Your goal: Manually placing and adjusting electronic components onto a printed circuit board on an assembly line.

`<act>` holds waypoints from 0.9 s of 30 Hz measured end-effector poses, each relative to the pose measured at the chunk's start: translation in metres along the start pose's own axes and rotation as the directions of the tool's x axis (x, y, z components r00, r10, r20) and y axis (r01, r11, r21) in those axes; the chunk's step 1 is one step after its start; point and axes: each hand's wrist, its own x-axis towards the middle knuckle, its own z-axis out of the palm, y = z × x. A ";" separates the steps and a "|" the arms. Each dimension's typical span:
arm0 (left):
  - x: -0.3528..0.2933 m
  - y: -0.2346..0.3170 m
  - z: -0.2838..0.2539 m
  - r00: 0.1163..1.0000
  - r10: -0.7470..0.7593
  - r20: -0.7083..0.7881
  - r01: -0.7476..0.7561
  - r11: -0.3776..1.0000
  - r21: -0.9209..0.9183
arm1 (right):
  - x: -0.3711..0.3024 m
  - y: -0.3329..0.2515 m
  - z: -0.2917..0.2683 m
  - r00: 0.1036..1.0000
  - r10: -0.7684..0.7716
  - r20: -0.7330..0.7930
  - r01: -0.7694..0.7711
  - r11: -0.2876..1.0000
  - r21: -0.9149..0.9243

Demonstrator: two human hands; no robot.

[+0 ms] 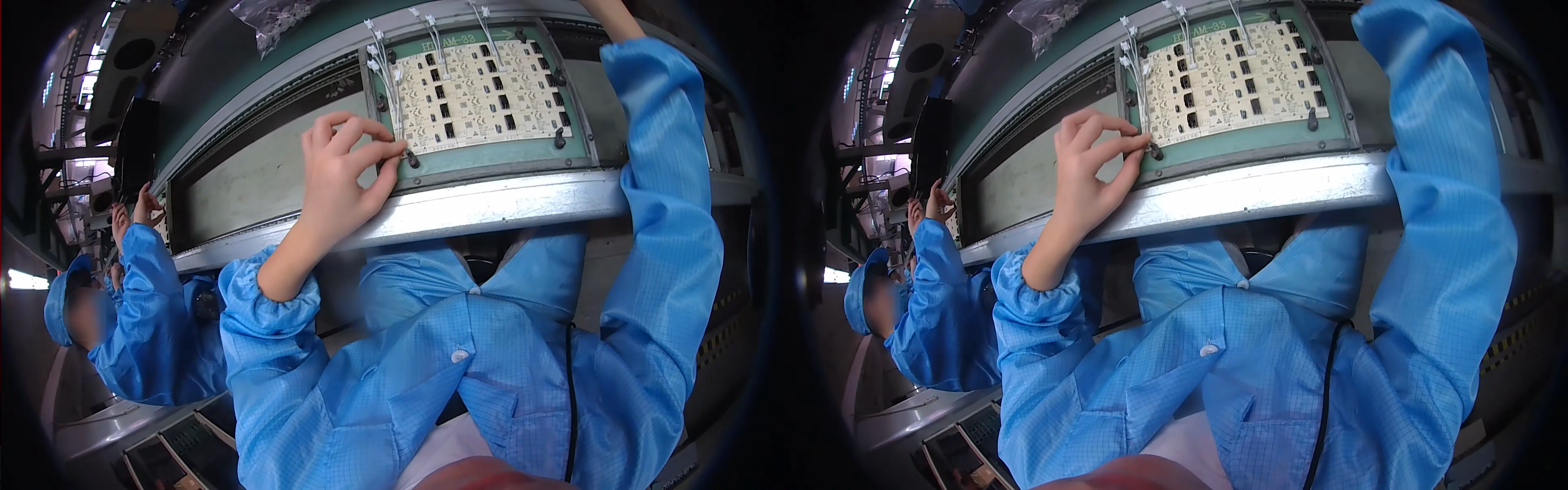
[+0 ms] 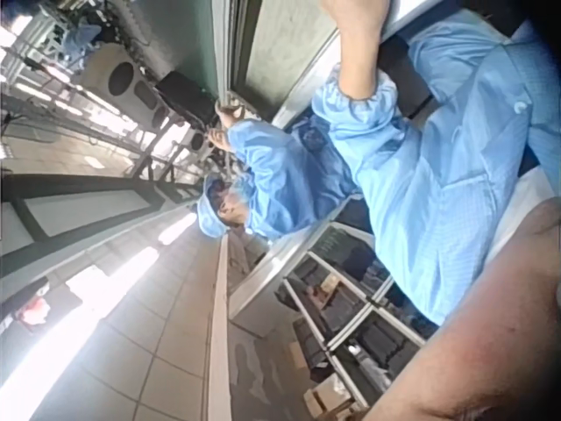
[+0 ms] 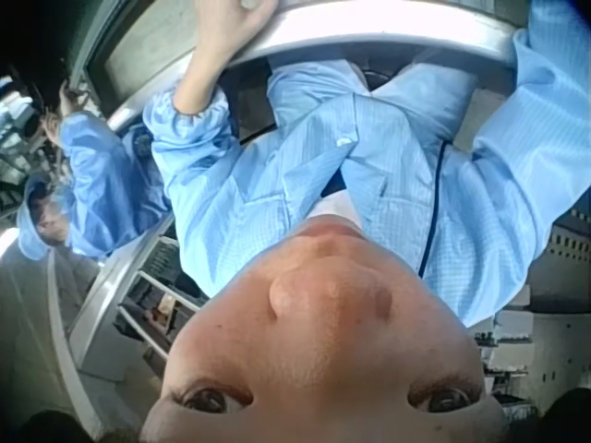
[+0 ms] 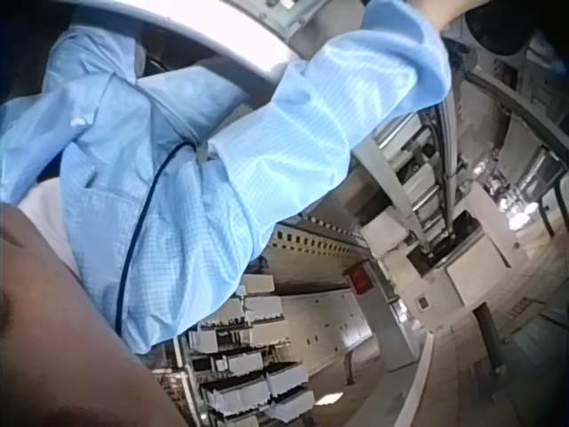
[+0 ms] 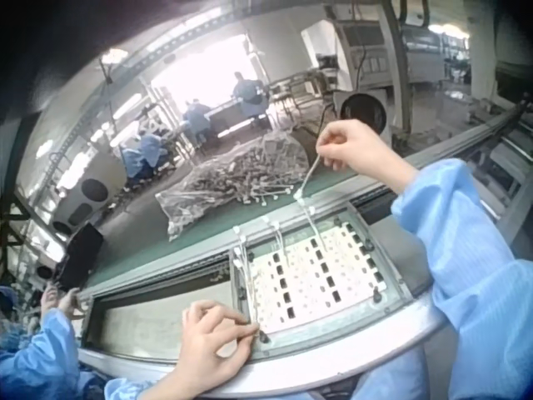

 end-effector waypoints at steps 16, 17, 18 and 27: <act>0.211 -0.147 0.080 0.967 -0.125 -0.224 0.199 0.916 0.349 | -0.123 -0.025 0.031 0.885 -0.403 0.234 0.455 0.633 -0.627; 0.210 -0.153 0.079 0.977 -0.154 -0.146 0.203 0.871 0.447 | -0.128 -0.027 0.037 0.908 -0.324 0.265 0.419 0.726 -0.546; 0.211 -0.155 0.078 0.975 -0.161 -0.150 0.212 0.875 0.436 | -0.132 -0.026 0.035 0.906 -0.320 0.277 0.422 0.721 -0.550; 0.211 -0.161 0.056 0.985 -0.143 -0.093 0.164 0.941 0.296 | -0.151 -0.041 0.036 0.915 -0.340 0.217 0.402 0.750 -0.525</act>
